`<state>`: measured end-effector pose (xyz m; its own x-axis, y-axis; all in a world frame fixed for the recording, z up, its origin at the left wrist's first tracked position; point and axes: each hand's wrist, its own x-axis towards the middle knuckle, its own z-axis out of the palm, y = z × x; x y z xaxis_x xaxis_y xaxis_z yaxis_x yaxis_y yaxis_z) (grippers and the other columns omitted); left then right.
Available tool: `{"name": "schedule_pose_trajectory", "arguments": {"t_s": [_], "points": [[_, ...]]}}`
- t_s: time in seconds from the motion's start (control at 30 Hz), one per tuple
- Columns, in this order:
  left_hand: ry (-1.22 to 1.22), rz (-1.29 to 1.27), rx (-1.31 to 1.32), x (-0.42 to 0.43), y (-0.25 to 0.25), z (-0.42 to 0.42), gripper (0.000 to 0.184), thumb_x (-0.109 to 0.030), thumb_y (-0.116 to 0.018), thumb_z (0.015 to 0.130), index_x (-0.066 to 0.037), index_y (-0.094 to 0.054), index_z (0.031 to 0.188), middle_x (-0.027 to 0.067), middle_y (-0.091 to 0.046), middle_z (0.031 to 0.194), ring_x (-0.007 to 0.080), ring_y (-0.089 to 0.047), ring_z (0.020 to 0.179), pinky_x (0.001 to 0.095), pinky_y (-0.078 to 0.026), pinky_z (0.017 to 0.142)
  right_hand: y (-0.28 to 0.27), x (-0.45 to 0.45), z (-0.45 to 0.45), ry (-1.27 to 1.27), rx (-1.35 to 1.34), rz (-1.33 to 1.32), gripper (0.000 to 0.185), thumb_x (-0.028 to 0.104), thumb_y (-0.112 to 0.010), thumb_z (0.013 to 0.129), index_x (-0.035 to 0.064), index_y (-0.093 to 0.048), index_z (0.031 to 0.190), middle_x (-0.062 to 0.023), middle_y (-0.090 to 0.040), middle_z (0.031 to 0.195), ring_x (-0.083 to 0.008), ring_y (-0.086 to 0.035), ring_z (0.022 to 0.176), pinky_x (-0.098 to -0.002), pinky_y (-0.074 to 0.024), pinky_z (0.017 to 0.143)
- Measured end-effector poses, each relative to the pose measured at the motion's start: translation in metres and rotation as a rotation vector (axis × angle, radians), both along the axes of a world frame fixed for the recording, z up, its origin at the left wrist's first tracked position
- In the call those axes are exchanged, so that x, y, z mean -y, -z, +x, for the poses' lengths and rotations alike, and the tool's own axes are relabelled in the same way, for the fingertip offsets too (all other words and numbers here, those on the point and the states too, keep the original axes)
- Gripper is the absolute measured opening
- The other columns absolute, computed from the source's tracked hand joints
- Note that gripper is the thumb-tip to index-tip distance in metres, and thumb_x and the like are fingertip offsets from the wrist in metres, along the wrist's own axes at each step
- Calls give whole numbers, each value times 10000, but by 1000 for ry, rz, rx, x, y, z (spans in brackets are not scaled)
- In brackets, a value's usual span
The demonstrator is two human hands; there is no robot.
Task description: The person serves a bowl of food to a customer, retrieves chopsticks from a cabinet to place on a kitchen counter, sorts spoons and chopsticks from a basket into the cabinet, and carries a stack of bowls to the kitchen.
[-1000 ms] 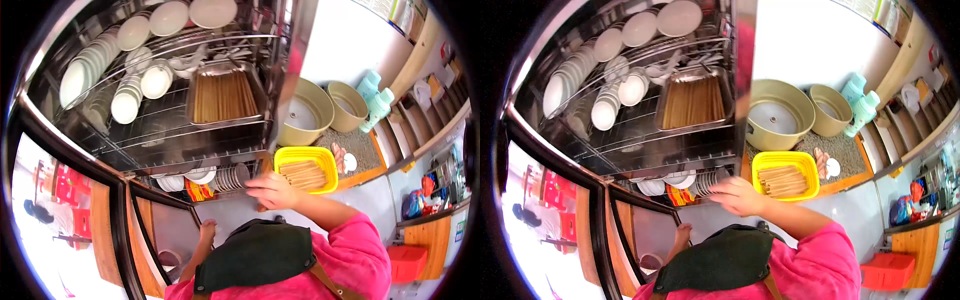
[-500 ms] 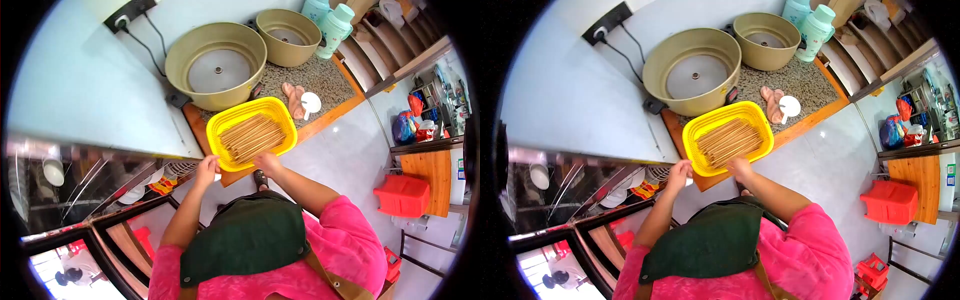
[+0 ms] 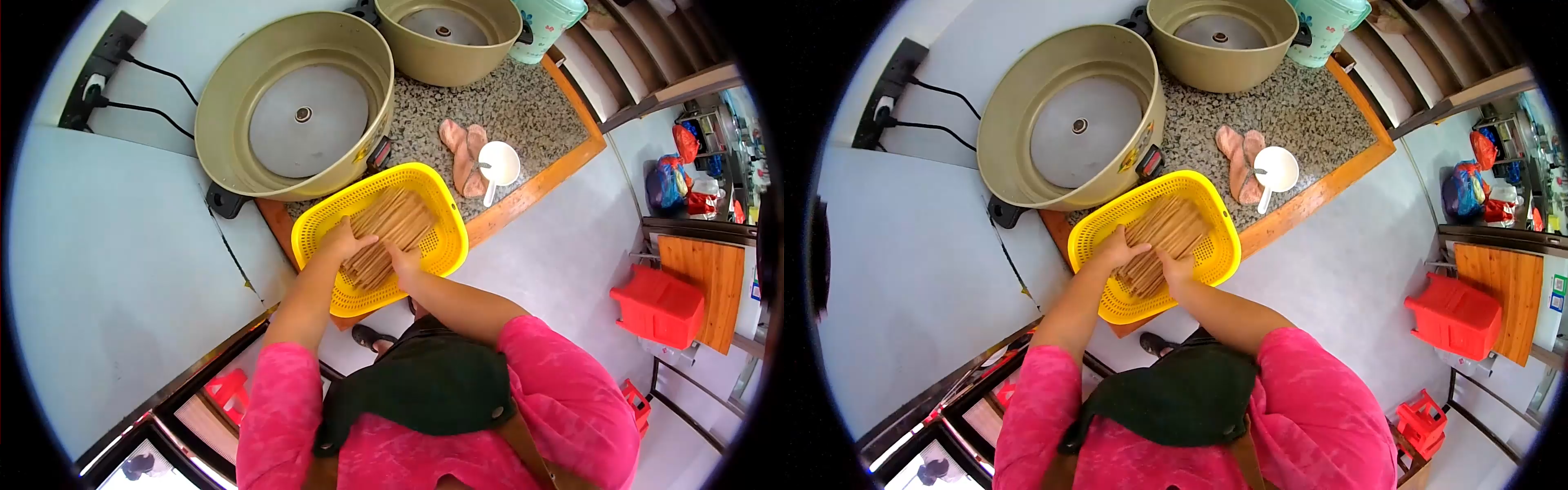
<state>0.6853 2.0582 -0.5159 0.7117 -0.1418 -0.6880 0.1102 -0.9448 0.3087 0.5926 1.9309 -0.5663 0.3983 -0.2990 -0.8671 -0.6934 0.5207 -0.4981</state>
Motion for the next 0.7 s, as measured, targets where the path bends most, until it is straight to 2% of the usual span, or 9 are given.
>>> {"name": "schedule_pose_trajectory", "arguments": {"t_s": [0.1,0.17,0.23,0.3,0.33,0.43,0.5,0.63,0.7], "points": [[-38,-71,-88,-6,12,1,883,-559,-639,612,26,-340,1202,189,-515,1104,303,-524,993,352,-417,830,-24,5,8,-29,151,-43,534,232,-690,686,-31,-470,1096,-144,-555,1017,-224,-553,892,-332,-458,747],[-79,-153,-169,-12,21,-6,856,-543,-639,635,32,-352,1199,176,-523,1093,284,-536,972,343,-432,805,-16,7,11,-68,190,123,514,243,-701,681,-30,-496,1065,-133,-569,985,-211,-566,857,-322,-464,728],[-123,-235,-248,-18,34,-15,829,-528,-638,658,39,-363,1197,163,-531,1083,265,-548,951,335,-447,780,-24,8,12,-126,208,147,521,252,-702,681,-31,-495,1065,-132,-569,985,-208,-566,857,-320,-464,727],[-299,-503,-653,-22,56,-26,758,-498,-627,692,30,-400,1187,139,-535,1081,236,-551,941,325,-450,768,-25,12,13,-187,225,171,528,261,-704,681,-33,-494,1066,-131,-569,986,-205,-567,857,-319,-464,726],[-371,-444,-655,-29,83,-33,703,-487,-613,713,16,-434,1171,129,-538,1081,226,-555,935,326,-448,760,-22,16,14,-261,206,202,526,267,-701,684,-26,-495,1070,-130,-570,981,-208,-568,849,-321,-463,730],[-503,-546,-695,-16,38,-35,698,-492,-607,715,-3,-432,1181,123,-538,1083,218,-550,943,329,-441,766,-9,25,14,-346,178,309,529,295,-696,689,3,-496,1082,-126,-569,981,-219,-567,850,-335,-459,744],[-506,-570,-697,-13,36,-36,702,-492,-606,716,-16,-418,1196,122,-535,1088,220,-546,950,332,-437,773,-5,30,16,-308,112,502,526,303,-704,679,10,-505,1068,-104,-573,965,-216,-560,857,-350,-449,759],[-415,-671,-652,-10,41,-42,688,-478,-599,729,-46,-392,1223,120,-524,1105,225,-536,965,336,-430,795,-3,25,17,-293,91,590,525,318,-685,695,15,-497,1080,-103,-561,992,-230,-545,896,-371,-434,792],[-461,-702,-571,-6,30,-44,654,-449,-613,726,-31,-423,1192,120,-541,1077,219,-541,958,326,-430,798,1,20,15,-231,148,616,505,295,-673,708,13,-488,1084,-105,-554,1013,-242,-536,924,-377,-432,798]]}}
